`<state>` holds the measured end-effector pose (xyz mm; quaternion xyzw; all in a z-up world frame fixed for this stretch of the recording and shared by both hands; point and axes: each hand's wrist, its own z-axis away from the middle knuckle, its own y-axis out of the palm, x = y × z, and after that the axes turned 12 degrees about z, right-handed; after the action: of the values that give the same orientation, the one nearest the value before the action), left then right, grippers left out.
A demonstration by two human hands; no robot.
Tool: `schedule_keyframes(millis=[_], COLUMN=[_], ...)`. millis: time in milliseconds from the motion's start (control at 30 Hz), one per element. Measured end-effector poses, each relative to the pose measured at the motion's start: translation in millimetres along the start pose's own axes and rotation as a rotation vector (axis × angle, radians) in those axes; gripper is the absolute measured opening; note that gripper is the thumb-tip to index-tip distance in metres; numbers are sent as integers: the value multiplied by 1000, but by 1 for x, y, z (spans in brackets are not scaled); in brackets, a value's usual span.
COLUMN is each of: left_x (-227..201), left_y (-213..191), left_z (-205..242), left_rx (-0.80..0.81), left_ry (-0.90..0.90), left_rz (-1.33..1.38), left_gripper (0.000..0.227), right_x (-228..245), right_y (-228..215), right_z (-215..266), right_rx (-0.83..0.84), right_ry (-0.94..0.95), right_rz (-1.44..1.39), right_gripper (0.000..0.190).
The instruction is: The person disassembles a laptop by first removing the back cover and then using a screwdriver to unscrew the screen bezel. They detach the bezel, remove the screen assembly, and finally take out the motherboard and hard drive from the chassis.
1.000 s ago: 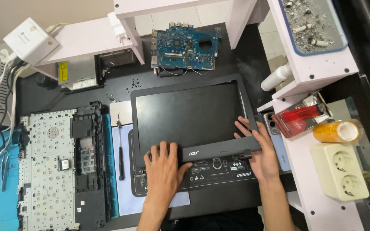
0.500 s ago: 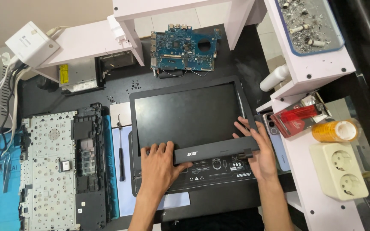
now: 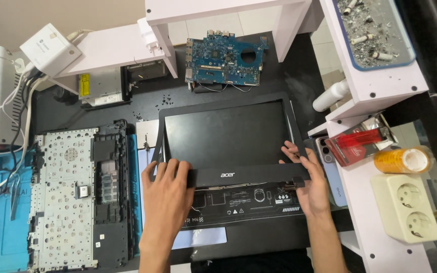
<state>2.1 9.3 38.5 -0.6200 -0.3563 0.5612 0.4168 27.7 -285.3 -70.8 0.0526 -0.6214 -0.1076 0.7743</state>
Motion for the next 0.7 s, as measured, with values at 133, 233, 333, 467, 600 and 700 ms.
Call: schedule_keyframes(millis=[133, 233, 333, 467, 600, 700], left_x=[-1, 2, 3, 4, 30, 39], left_y=[-3, -2, -5, -11, 2, 13], left_z=[0, 2, 3, 5, 9, 9], left_rx=[-62, -88, -186, -164, -121, -114], left_ry=[39, 46, 74, 9, 113, -45], left_rz=[-24, -75, -92, -35, 85, 211], left_gripper=[35, 34, 35, 61, 81, 78], right_x=[0, 1, 3, 5, 7, 9], right_y=[1, 2, 4, 4, 7, 12], right_z=[-1, 0, 1, 2, 3, 4], right_rx=[-13, -23, -46, -47, -35, -55], right_ry=[4, 11, 16, -26, -43, -50], right_rz=[-20, -28, -13, -35, 33, 69], right_gripper=[32, 35, 38, 43, 46, 47])
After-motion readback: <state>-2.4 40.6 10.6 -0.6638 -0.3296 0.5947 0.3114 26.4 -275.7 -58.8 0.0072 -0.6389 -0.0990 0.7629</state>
